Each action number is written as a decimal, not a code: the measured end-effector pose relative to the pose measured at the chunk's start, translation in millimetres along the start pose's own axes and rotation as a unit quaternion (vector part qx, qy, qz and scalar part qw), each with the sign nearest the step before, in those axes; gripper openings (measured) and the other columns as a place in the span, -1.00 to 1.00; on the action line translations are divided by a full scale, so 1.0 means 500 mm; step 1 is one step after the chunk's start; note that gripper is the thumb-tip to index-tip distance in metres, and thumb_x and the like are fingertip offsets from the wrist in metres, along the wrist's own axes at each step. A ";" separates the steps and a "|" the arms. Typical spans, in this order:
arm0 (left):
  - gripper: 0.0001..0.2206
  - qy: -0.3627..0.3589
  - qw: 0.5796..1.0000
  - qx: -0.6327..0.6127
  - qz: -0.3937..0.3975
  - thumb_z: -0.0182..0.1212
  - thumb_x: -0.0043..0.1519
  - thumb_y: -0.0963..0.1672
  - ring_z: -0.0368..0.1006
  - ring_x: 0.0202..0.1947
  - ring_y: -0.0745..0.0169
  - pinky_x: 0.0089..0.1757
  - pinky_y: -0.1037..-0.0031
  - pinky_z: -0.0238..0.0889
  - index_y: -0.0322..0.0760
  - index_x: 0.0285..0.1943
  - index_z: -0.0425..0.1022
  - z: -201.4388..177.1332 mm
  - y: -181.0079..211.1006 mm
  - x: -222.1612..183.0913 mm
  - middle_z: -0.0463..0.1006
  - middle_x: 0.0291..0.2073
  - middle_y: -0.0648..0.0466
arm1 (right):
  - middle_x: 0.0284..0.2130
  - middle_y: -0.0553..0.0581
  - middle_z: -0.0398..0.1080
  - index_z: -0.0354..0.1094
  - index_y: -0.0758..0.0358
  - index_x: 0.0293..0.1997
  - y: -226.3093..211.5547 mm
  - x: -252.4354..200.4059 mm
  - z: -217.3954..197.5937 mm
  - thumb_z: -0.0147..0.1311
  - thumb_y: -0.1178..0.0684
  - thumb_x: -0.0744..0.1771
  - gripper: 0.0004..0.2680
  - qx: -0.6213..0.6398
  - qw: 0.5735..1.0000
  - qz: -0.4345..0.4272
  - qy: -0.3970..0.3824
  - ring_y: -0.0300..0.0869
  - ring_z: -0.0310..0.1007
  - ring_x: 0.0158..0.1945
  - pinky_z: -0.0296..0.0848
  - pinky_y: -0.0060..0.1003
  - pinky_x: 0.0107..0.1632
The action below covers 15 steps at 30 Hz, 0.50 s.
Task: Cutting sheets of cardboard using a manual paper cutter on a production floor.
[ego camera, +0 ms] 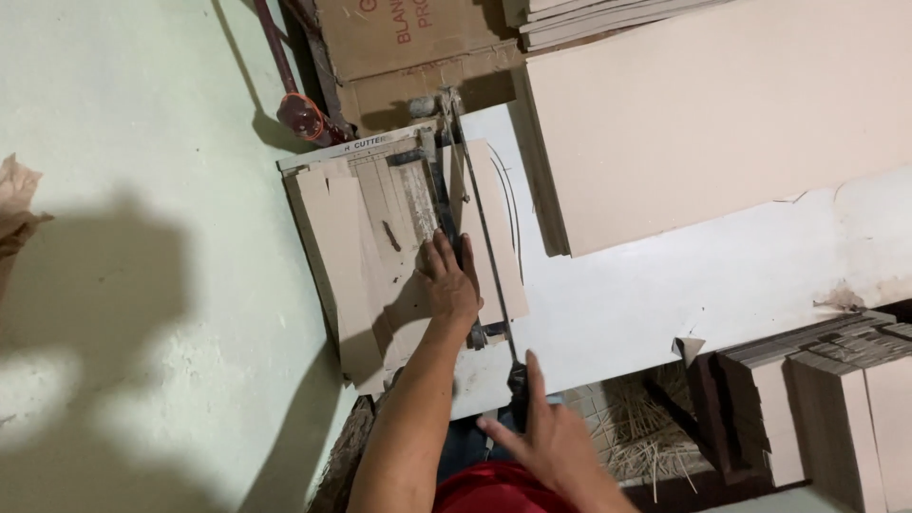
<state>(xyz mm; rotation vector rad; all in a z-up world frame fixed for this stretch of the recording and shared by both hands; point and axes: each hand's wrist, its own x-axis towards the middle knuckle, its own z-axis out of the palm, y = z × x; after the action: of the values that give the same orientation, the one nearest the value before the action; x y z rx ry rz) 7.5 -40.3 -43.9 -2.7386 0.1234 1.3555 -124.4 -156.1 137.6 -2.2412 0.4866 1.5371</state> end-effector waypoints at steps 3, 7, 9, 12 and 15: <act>0.10 -0.019 0.999 -0.031 -0.006 0.40 0.18 -0.06 -0.70 0.52 -0.46 0.33 -0.27 -0.22 -0.03 0.65 -0.62 -0.019 -0.006 -0.016 -0.73 0.54 -0.27 | -0.69 0.08 0.40 -0.63 -0.03 0.61 0.046 0.102 0.126 -0.14 -0.52 0.35 -0.22 -0.091 0.995 -0.003 0.047 -0.07 0.35 -0.67 0.33 -0.19 -0.55; 0.06 -0.018 0.998 -0.055 0.009 0.39 0.20 -0.07 -0.67 0.53 -0.47 0.31 -0.30 -0.21 -0.12 0.65 -0.54 -0.027 -0.007 -0.017 -0.70 0.54 -0.32 | -0.59 0.17 0.49 -0.29 0.07 0.53 0.146 0.298 0.269 -0.02 -0.10 0.37 -0.43 0.004 0.968 -0.132 0.211 0.15 0.46 -0.62 0.42 0.06 -0.52; 0.09 -0.011 0.998 -0.057 0.012 0.44 0.19 -0.01 -0.67 0.53 -0.47 0.30 -0.32 -0.20 -0.11 0.65 -0.54 -0.002 -0.008 -0.018 -0.70 0.54 -0.32 | -0.51 0.26 0.53 -0.24 0.13 0.52 0.180 0.342 0.310 -0.03 -0.09 0.38 -0.46 0.017 0.955 -0.157 0.250 0.27 0.52 -0.54 0.44 0.19 -0.46; 0.01 0.018 0.992 -0.126 0.025 0.34 0.27 -0.13 -0.74 0.54 -0.41 0.00 0.23 0.39 -0.12 0.66 -0.55 -0.022 -0.010 0.006 -0.71 0.56 -0.21 | -0.32 0.25 0.56 -0.38 -0.10 0.57 0.160 0.326 0.250 0.06 -0.13 0.32 -0.33 0.041 0.977 -0.105 0.181 0.31 0.56 -0.29 0.46 0.18 -0.21; 0.17 0.018 0.999 -0.029 0.021 0.47 0.13 0.08 -0.66 0.53 -0.47 0.34 -0.32 -0.39 -0.04 0.65 -0.59 -0.008 -0.013 -0.041 -0.70 0.54 -0.29 | -0.40 0.37 0.55 -0.32 -0.18 0.55 0.089 0.136 0.125 0.08 -0.23 0.33 -0.36 0.103 0.980 -0.096 0.139 0.34 0.55 -0.36 0.46 0.15 -0.33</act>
<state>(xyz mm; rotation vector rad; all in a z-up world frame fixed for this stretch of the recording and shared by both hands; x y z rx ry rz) -0.9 -33.8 -24.9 -2.8243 0.1480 1.3427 -172.8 -168.6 48.3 -2.2724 0.4676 1.0353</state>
